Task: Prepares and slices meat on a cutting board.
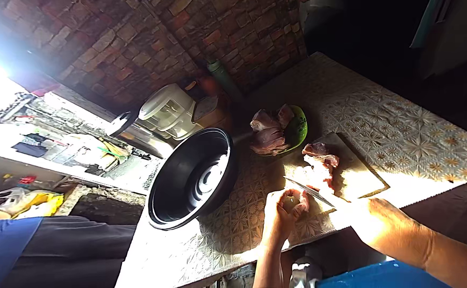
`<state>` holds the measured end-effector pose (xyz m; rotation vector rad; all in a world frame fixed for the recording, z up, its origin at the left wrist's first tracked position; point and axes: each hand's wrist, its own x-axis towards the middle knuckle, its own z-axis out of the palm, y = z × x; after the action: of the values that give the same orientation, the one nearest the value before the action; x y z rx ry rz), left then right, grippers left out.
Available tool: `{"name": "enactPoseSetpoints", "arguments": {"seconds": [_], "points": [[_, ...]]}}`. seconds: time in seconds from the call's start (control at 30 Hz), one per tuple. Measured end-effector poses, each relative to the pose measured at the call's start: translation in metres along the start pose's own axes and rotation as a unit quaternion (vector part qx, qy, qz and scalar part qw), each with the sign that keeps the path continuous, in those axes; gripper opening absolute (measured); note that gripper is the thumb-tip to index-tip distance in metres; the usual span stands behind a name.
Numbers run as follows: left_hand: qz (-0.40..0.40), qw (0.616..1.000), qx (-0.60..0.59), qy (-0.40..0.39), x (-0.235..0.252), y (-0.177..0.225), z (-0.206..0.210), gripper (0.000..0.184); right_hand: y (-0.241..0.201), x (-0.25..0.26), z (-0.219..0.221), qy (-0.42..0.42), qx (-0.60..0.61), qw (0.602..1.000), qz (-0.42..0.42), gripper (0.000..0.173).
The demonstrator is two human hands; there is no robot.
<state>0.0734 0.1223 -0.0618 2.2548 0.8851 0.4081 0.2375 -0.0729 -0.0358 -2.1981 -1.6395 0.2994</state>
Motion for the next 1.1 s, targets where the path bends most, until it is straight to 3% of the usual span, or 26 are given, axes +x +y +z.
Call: {"name": "enactPoseSetpoints", "arguments": {"seconds": [0.07,0.2,0.27,0.37,0.53,0.67,0.77,1.1], "points": [[0.026,0.999,-0.006,0.031,0.000,-0.003,0.005,0.028,-0.007,-0.002,-0.009,-0.040,0.006,0.999,0.008,0.046],[0.035,0.998,-0.022,0.044,0.001,-0.005,0.007,0.020,-0.011,-0.001,-0.012,-0.066,-0.007,0.998,0.007,0.059],[0.036,0.998,-0.012,0.043,0.002,-0.005,0.007,0.020,-0.006,-0.003,-0.003,-0.013,-0.020,1.000,-0.011,0.054],[0.065,0.997,0.007,0.031,0.002,-0.008,0.004,0.029,0.003,-0.005,0.011,0.101,-0.012,0.994,-0.043,0.030],[0.101,0.991,0.069,-0.054,0.012,0.001,-0.008,0.048,0.009,-0.004,0.011,0.115,-0.011,0.993,-0.028,0.056],[0.146,0.974,0.130,-0.112,0.022,0.009,-0.008,0.043,0.010,-0.002,0.015,0.142,-0.020,0.989,-0.034,0.058],[0.128,0.966,0.170,-0.148,0.027,0.018,-0.010,0.044,0.010,-0.003,0.015,0.136,-0.012,0.990,-0.025,0.059],[0.066,0.980,0.182,-0.035,0.021,0.016,0.004,0.041,0.012,-0.005,0.018,0.170,-0.023,0.984,-0.039,0.057]]}}
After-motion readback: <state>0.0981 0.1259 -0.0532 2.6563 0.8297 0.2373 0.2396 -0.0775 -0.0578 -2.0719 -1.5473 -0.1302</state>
